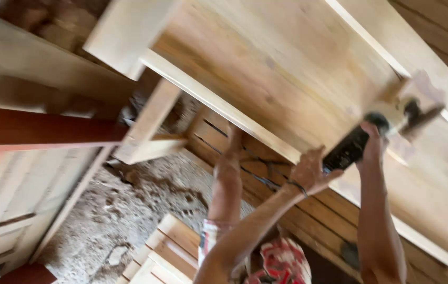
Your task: The person uses an electric orbital sander to smooth the surface of a large wooden board. They move the sander across the board's surface and along its edges, generating wood dust.
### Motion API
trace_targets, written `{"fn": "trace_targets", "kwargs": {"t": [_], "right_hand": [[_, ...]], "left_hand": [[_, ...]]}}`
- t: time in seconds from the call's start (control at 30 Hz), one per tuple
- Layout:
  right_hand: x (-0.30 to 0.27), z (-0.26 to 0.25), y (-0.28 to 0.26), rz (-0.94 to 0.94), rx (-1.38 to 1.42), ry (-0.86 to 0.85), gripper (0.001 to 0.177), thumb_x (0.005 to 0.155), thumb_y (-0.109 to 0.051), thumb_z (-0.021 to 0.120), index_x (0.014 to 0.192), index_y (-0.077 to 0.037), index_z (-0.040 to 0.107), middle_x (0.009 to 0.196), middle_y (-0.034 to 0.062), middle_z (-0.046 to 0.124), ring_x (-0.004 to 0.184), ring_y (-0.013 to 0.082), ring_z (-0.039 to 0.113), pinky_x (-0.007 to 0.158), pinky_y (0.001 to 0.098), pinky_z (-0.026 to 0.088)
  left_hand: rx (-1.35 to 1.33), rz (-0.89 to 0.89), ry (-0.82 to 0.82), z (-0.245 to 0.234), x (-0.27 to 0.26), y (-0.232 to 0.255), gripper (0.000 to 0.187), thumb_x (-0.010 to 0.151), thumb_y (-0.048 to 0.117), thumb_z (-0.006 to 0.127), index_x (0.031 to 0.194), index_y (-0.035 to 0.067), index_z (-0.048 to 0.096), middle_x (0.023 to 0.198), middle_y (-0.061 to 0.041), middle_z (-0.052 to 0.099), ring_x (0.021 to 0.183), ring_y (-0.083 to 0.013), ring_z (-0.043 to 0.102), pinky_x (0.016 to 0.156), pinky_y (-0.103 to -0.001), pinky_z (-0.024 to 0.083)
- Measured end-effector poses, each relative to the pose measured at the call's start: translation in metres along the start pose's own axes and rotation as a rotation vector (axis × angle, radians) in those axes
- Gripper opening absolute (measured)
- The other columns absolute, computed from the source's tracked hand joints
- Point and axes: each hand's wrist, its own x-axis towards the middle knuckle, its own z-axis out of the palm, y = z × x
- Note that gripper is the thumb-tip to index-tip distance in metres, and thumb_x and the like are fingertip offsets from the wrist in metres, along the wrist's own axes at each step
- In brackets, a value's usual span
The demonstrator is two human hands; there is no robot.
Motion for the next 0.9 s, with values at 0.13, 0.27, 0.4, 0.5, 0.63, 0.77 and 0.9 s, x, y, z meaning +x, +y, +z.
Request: {"fn": "trace_targets", "kwargs": {"t": [0.13, 0.27, 0.4, 0.5, 0.63, 0.77, 0.9], "right_hand": [[-0.089, 0.017, -0.067, -0.147, -0.093, -0.195, 0.047, 0.090, -0.012, 0.078, 0.127, 0.008, 0.057, 0.098, 0.0103, 0.067, 0.080, 0.0234, 0.068, 0.070, 0.0358, 0.059], [-0.158, 0.031, -0.107, -0.001, 0.212, -0.516, 0.067, 0.090, -0.034, 0.082, 0.134, 0.006, 0.053, 0.106, 0.0183, 0.068, 0.088, 0.0290, 0.070, 0.079, 0.0409, 0.062], [-0.192, 0.019, -0.083, 0.476, 1.008, -0.871, 0.094, 0.084, -0.049, 0.085, 0.142, 0.013, 0.044, 0.127, 0.0245, 0.064, 0.114, 0.0354, 0.067, 0.105, 0.0487, 0.054], [-0.191, 0.005, -0.052, 0.556, 1.156, -0.949, 0.107, 0.086, -0.050, 0.085, 0.153, 0.015, 0.033, 0.140, 0.0285, 0.058, 0.125, 0.0381, 0.061, 0.118, 0.0531, 0.043], [-0.198, -0.026, -0.014, 0.796, 1.263, -0.903, 0.100, 0.091, -0.050, 0.084, 0.152, 0.010, 0.031, 0.136, 0.0247, 0.057, 0.133, 0.0369, 0.058, 0.129, 0.0555, 0.033], [-0.207, -0.049, 0.010, 0.791, 1.176, -0.846, 0.087, 0.091, -0.043, 0.083, 0.142, 0.008, 0.036, 0.128, 0.0156, 0.058, 0.120, 0.0283, 0.061, 0.119, 0.0521, 0.044], [-0.211, -0.065, 0.013, 0.752, 1.097, -0.820, 0.083, 0.092, -0.040, 0.079, 0.144, 0.009, 0.037, 0.115, 0.0133, 0.056, 0.106, 0.0257, 0.059, 0.099, 0.0439, 0.052]], "left_hand": [[-0.261, -0.068, -0.077, -0.027, -0.034, 0.048, 0.105, 0.073, 0.064, 0.073, 0.144, -0.005, 0.040, 0.116, -0.027, 0.067, 0.094, -0.0342, 0.072, 0.079, -0.045, 0.061], [-0.775, -0.131, -0.264, -0.043, -0.074, 0.069, 0.088, 0.083, 0.060, 0.071, 0.135, -0.009, 0.052, 0.093, -0.027, 0.064, 0.065, -0.0223, 0.060, 0.053, -0.033, 0.053], [-1.878, -0.427, -0.809, -0.030, -0.125, 0.077, 0.080, 0.104, 0.058, 0.064, 0.114, -0.019, 0.048, 0.083, -0.019, 0.056, 0.056, -0.0104, 0.048, 0.044, -0.022, 0.040], [-2.304, -0.321, -0.731, -0.016, -0.154, 0.094, 0.071, 0.105, 0.055, 0.060, 0.122, -0.013, 0.052, 0.108, -0.023, 0.068, 0.059, -0.0078, 0.048, 0.037, -0.016, 0.037], [-2.385, -0.381, -0.636, -0.001, -0.178, 0.088, 0.065, 0.108, 0.053, 0.059, 0.128, -0.008, 0.052, 0.108, -0.024, 0.066, 0.062, -0.0090, 0.046, 0.038, -0.017, 0.034], [-2.310, -0.372, -0.624, 0.012, -0.207, 0.066, 0.063, 0.107, 0.053, 0.061, 0.128, -0.006, 0.054, 0.108, -0.022, 0.067, 0.059, -0.0070, 0.044, 0.036, -0.015, 0.031], [-2.300, -0.213, -0.738, 0.026, -0.223, 0.062, 0.075, 0.117, 0.058, 0.061, 0.120, -0.016, 0.062, 0.091, -0.016, 0.067, 0.051, -0.0051, 0.044, 0.041, -0.018, 0.032]]}}
